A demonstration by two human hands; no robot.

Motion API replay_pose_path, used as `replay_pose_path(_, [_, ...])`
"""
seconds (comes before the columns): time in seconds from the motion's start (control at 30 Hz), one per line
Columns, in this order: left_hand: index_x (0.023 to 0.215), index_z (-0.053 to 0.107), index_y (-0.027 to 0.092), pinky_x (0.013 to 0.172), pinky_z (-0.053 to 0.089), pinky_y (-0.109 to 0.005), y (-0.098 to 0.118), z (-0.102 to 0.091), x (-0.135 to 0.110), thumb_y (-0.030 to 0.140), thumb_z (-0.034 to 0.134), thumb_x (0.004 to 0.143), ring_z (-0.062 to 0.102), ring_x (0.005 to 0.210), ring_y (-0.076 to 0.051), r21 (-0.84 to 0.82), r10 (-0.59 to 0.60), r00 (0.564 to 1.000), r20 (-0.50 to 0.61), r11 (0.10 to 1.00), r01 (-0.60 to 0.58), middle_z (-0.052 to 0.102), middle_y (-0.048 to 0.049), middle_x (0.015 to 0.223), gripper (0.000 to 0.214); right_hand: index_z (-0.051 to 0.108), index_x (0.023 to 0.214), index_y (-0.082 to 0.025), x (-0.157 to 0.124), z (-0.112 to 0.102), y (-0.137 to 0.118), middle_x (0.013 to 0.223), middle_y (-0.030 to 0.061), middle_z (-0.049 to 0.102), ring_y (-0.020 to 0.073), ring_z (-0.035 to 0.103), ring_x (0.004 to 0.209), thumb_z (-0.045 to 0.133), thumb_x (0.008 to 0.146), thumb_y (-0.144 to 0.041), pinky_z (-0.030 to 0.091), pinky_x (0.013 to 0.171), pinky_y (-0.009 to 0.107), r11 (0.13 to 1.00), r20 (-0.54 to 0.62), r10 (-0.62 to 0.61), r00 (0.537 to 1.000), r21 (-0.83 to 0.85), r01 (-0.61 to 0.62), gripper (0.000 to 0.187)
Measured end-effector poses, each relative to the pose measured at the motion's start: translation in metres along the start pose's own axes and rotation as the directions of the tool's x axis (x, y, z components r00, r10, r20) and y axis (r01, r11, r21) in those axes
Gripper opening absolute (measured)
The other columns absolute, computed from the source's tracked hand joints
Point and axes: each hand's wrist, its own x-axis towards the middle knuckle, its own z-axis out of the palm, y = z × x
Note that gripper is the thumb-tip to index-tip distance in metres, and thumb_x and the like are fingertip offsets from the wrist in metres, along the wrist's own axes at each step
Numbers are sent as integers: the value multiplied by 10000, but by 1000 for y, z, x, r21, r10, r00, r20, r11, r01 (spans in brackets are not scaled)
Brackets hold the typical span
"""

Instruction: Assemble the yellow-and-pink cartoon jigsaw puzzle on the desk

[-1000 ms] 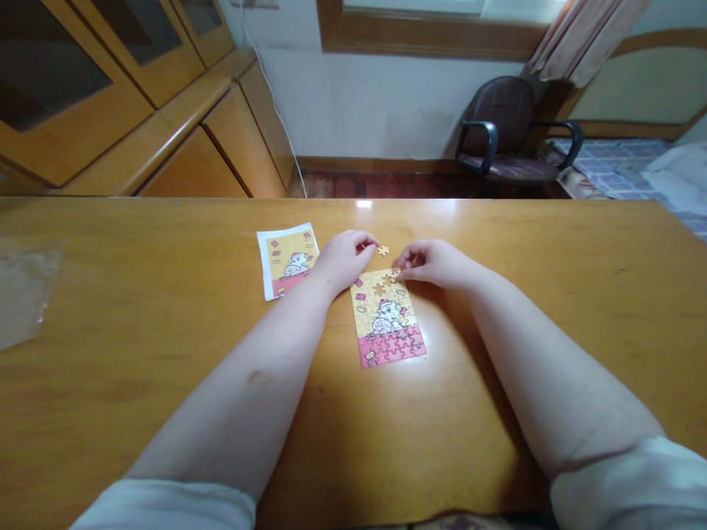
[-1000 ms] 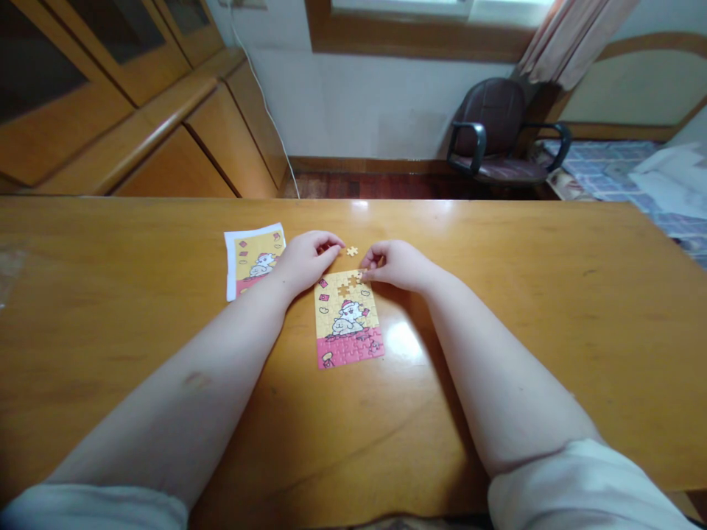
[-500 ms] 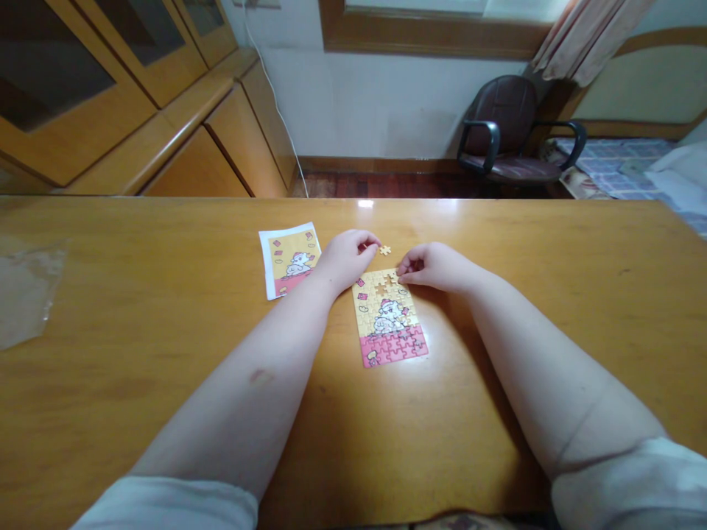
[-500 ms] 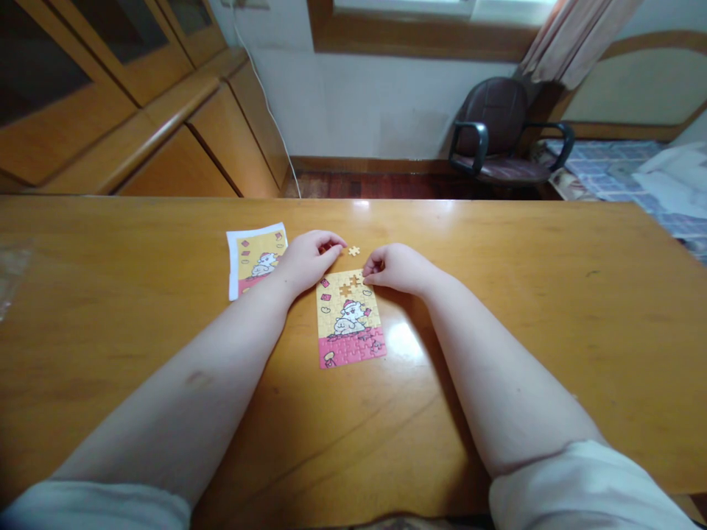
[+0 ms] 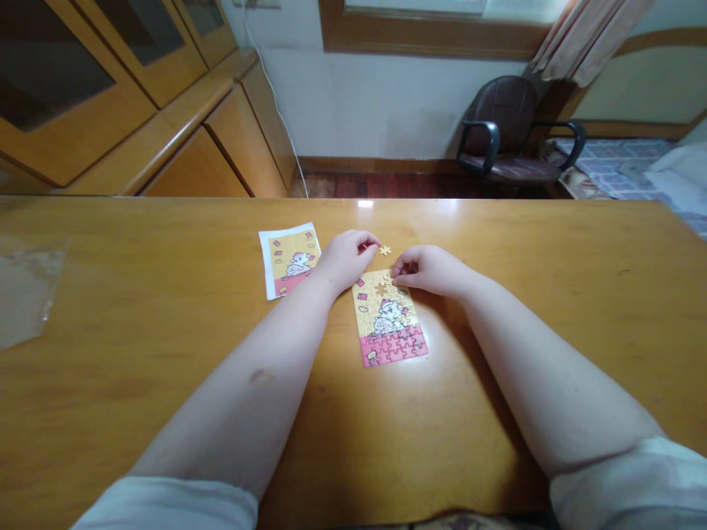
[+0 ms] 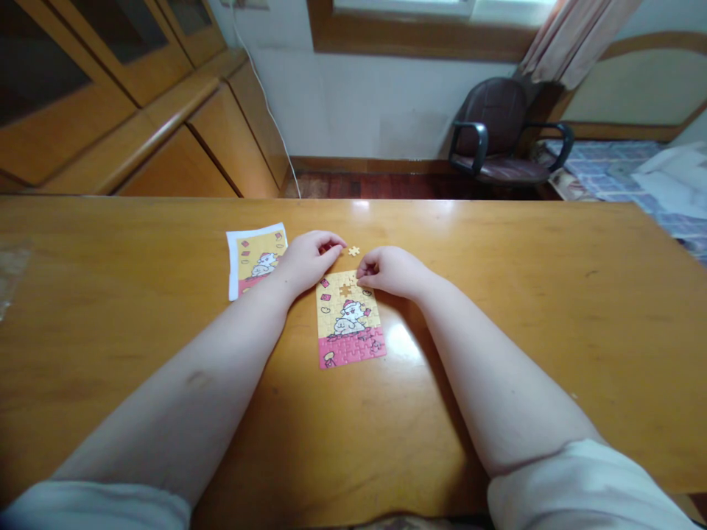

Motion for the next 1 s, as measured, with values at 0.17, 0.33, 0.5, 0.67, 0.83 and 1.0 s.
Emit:
replay_pose_path(0.17, [933,706,197,845,495,-327,-1,0,0,245,525,887,611,849,-178,-1,5,1000,-2,1000,-5,705,-42,933,192,731,809,-210,0,1,1,751,14,712,148,619,665,715,730,-251,462,633,279,1000,-6,-6,1000,-4,6,90])
replay_pose_path(0.33, [935,706,201,841,494,-326,-1,0,0,243,527,886,612,846,-176,0,2,1000,-7,1000,-2,705,-37,927,190,732,801,-208,-1,0,-2,747,16,706,146,610,664,707,736,-240,455,637,278,1000,-8,-10,1000,-23,10,77])
replay_pose_path(0.5, [931,706,198,832,492,-322,-2,1,0,240,531,879,612,849,-176,-5,7,1000,-2,1000,-7,707,-37,931,187,740,819,-202,-3,2,-8,740,15,674,138,571,656,691,778,-281,429,630,274,996,-39,-73,997,-53,71,102])
replay_pose_path(0.67, [927,706,197,829,490,-320,-2,1,0,243,530,882,610,841,-173,-4,16,1000,-1,1000,-16,706,-38,930,188,756,865,-208,-2,6,-12,781,26,672,149,573,700,690,791,-265,420,653,279,982,-25,-126,992,-142,122,115])
replay_pose_path(0.83, [934,704,202,827,491,-319,-1,0,1,246,524,886,608,849,-175,5,6,1000,10,1000,-6,704,-40,936,191,762,849,-212,-2,7,-12,770,25,670,151,575,700,683,791,-248,420,655,280,982,-32,-122,992,-146,116,104])
replay_pose_path(1.0, [934,709,196,837,486,-318,0,0,0,240,526,887,610,849,-176,-5,2,1000,3,1000,-2,703,-39,934,194,757,787,-203,-3,5,-12,764,27,678,152,579,693,667,778,-208,429,660,283,981,-49,-146,988,-140,138,91])
